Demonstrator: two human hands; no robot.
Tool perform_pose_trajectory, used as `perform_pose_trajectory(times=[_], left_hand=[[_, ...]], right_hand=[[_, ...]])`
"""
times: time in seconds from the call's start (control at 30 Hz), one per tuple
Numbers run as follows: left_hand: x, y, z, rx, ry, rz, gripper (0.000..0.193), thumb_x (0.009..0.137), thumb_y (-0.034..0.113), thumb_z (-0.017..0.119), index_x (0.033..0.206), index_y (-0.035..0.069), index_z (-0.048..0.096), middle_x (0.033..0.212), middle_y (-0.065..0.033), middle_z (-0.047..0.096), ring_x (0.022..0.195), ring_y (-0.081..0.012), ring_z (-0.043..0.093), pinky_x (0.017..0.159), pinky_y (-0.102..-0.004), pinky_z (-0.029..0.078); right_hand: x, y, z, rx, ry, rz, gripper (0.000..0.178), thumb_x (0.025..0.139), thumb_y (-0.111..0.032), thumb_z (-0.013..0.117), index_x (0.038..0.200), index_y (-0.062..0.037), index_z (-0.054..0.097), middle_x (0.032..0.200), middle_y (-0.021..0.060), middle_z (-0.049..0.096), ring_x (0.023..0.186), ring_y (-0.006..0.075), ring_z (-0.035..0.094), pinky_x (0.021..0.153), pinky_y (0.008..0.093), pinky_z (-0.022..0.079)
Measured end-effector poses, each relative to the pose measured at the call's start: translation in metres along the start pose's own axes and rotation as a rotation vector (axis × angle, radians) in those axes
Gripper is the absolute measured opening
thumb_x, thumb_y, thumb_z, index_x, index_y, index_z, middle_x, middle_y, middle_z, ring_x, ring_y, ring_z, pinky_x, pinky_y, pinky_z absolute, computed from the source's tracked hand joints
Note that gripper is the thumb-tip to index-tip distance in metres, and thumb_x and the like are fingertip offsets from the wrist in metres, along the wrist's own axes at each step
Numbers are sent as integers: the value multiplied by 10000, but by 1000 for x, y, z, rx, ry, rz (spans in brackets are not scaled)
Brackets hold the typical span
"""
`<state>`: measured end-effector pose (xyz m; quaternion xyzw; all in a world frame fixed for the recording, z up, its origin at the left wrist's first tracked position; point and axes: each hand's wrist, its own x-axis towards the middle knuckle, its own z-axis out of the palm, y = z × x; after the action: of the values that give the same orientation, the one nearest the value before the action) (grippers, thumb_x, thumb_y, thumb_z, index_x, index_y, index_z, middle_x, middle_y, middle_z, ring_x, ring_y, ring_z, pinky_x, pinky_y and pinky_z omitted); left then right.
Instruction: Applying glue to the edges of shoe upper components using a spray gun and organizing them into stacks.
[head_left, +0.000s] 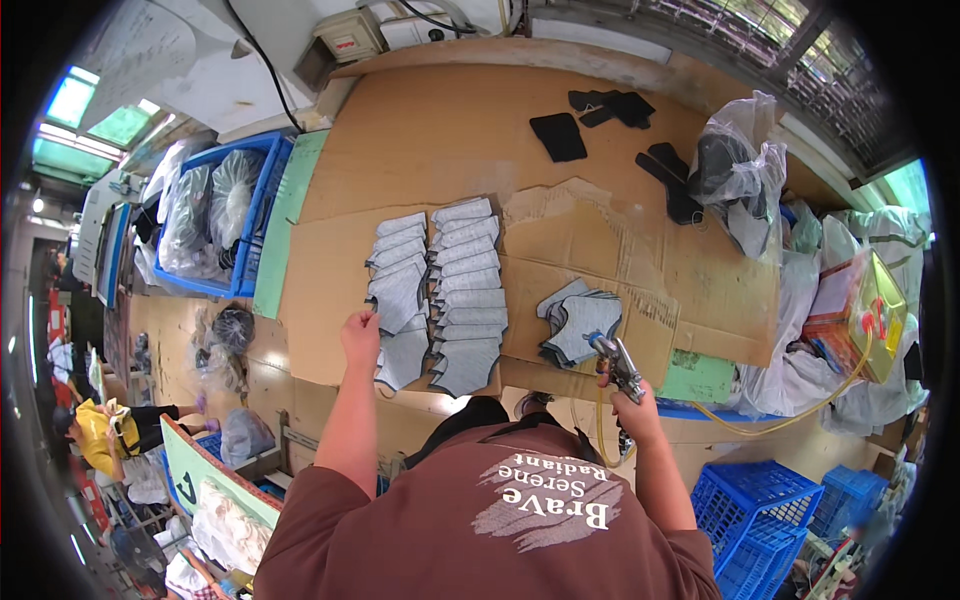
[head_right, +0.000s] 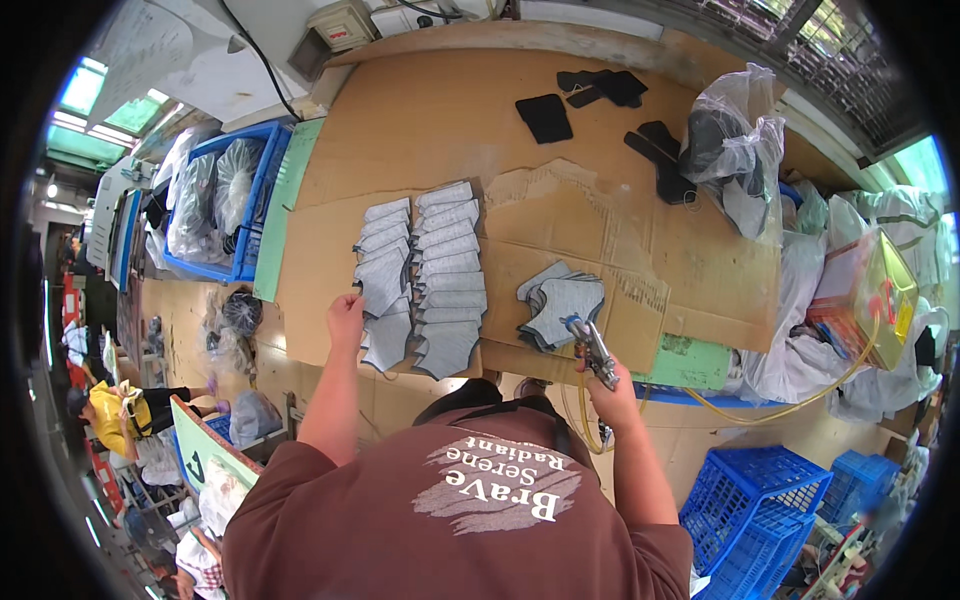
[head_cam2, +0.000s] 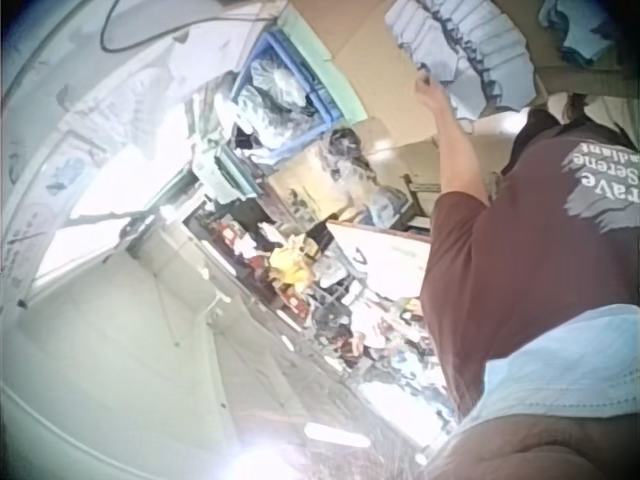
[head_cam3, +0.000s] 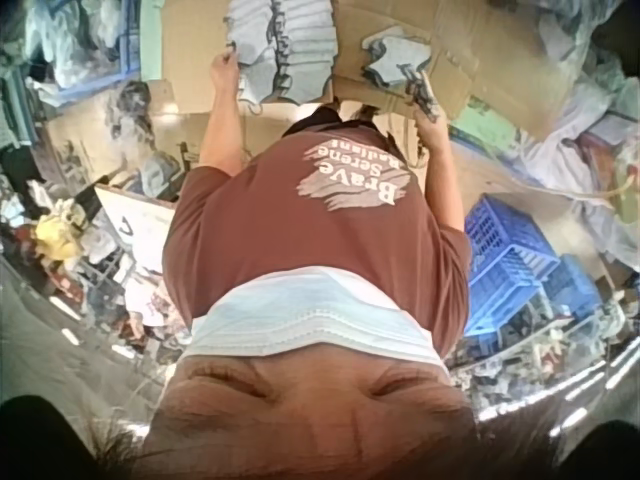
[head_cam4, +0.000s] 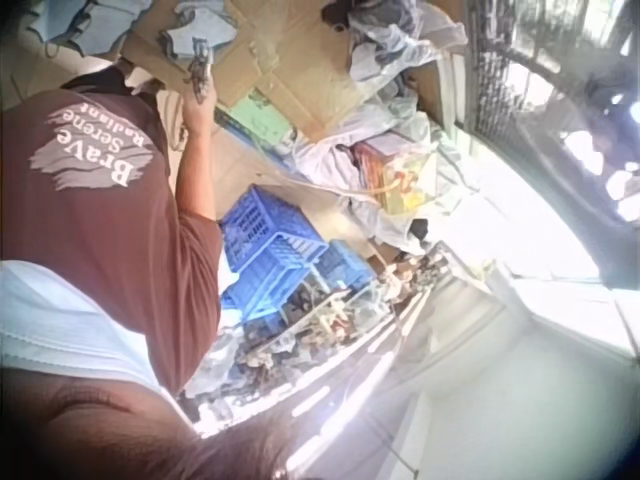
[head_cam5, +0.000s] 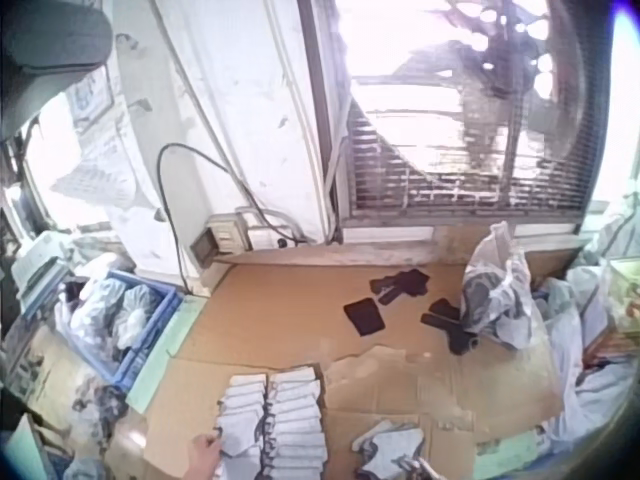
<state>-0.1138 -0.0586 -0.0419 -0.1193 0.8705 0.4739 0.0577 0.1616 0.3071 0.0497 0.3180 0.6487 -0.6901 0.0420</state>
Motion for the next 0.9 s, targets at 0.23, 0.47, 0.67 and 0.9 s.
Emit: perform_pose_trajectory(times=[0.23, 0.47, 0.67, 0.9], left_hand=[[-16, 23, 25, 408, 140, 496, 124, 735, 119, 623, 789, 7, 616, 782, -123, 597, 794, -294, 548, 733, -384, 436], [-119, 105, 127, 169, -520, 929, 181, 693, 149, 661, 794, 8, 607, 792, -127, 579, 795, -318, 531, 712, -385, 430], [-143, 108, 163, 221, -595, 978, 227, 641, 186, 700, 780, 28, 614, 757, -101, 549, 761, -299, 525, 671, -388, 433], [-146, 114, 161, 361, -571, 1040, 234, 619, 178, 708, 787, 39, 623, 752, -75, 558, 740, -272, 529, 644, -379, 418]], right_hand=[[7, -3, 15, -33, 78, -25, 163, 766, -16, 475, 907, -22, 556, 866, 32, 575, 798, 112, 508, 758, 253, 401], [19, -4, 24, 42, 115, -99, 209, 729, 6, 463, 911, -24, 561, 777, 12, 550, 751, 105, 501, 721, 241, 405], [25, -3, 25, 77, 114, -119, 224, 716, 4, 452, 911, -22, 560, 745, 2, 538, 710, 94, 494, 684, 230, 408], [26, 6, 20, 118, 146, -144, 220, 716, 2, 449, 908, -18, 553, 739, 12, 539, 702, 101, 507, 673, 239, 419]])
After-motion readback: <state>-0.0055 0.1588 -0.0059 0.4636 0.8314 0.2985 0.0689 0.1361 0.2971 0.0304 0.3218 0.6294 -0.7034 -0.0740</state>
